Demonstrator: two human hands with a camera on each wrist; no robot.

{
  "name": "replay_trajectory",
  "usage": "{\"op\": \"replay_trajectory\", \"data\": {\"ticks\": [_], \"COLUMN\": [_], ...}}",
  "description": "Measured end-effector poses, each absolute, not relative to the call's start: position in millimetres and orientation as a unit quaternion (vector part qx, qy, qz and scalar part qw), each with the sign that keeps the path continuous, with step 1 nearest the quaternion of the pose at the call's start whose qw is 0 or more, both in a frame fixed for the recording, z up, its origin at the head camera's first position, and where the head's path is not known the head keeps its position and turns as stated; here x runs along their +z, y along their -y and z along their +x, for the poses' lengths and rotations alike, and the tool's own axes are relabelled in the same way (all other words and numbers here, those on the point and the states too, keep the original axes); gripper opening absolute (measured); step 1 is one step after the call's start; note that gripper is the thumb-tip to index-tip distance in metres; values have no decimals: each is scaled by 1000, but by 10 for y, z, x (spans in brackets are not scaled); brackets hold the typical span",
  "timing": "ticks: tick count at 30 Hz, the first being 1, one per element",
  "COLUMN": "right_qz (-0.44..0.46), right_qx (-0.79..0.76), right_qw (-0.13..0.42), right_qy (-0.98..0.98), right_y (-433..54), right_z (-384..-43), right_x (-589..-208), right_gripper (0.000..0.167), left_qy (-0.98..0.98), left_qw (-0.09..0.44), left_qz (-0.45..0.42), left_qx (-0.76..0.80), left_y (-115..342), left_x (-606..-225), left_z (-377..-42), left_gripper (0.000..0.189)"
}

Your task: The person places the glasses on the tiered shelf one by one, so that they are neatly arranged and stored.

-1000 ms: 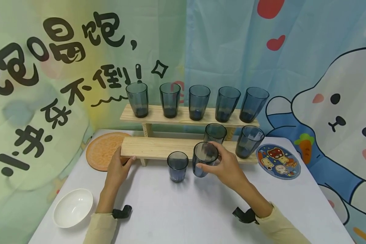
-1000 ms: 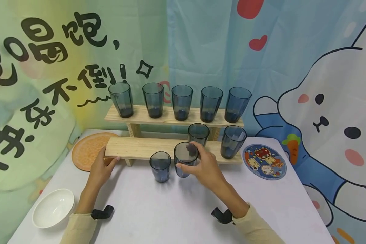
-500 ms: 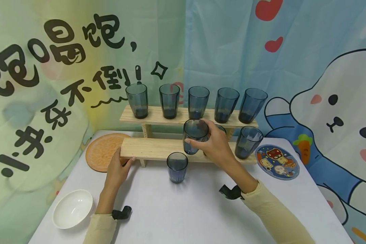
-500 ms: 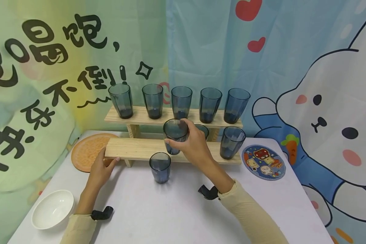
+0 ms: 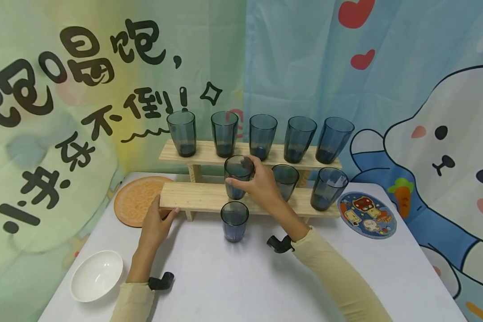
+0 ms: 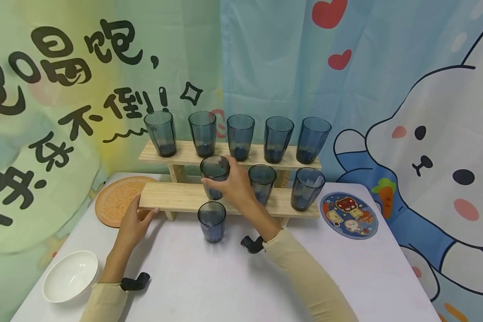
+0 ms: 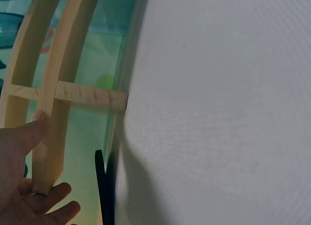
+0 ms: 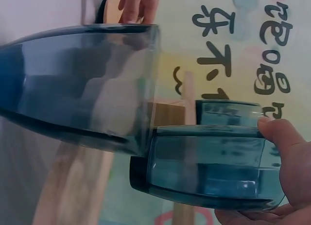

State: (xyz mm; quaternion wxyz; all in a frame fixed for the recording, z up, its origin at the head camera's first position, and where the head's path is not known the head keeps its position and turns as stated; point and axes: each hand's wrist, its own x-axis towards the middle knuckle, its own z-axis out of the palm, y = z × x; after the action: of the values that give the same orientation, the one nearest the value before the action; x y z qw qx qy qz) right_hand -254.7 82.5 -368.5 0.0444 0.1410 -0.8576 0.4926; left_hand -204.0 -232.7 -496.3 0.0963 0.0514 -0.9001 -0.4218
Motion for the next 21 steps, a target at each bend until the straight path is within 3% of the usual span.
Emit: {"op": "replay_trajectory", "data": {"ticks": [21], "right_qz": [141], "right_qx": [506], "right_qw": [43], "right_qy": [850], "right_y": [-749], "right_z": [-2717], "right_x": [-3973], "right_gripper": [91], "left_qy": [897], "left_qw": [97], "left_qz": [54], "left_qx": [-427], "left_y": [2318], "left_x": [-4949], "left_z": [-2033], "left_gripper": [79]}}
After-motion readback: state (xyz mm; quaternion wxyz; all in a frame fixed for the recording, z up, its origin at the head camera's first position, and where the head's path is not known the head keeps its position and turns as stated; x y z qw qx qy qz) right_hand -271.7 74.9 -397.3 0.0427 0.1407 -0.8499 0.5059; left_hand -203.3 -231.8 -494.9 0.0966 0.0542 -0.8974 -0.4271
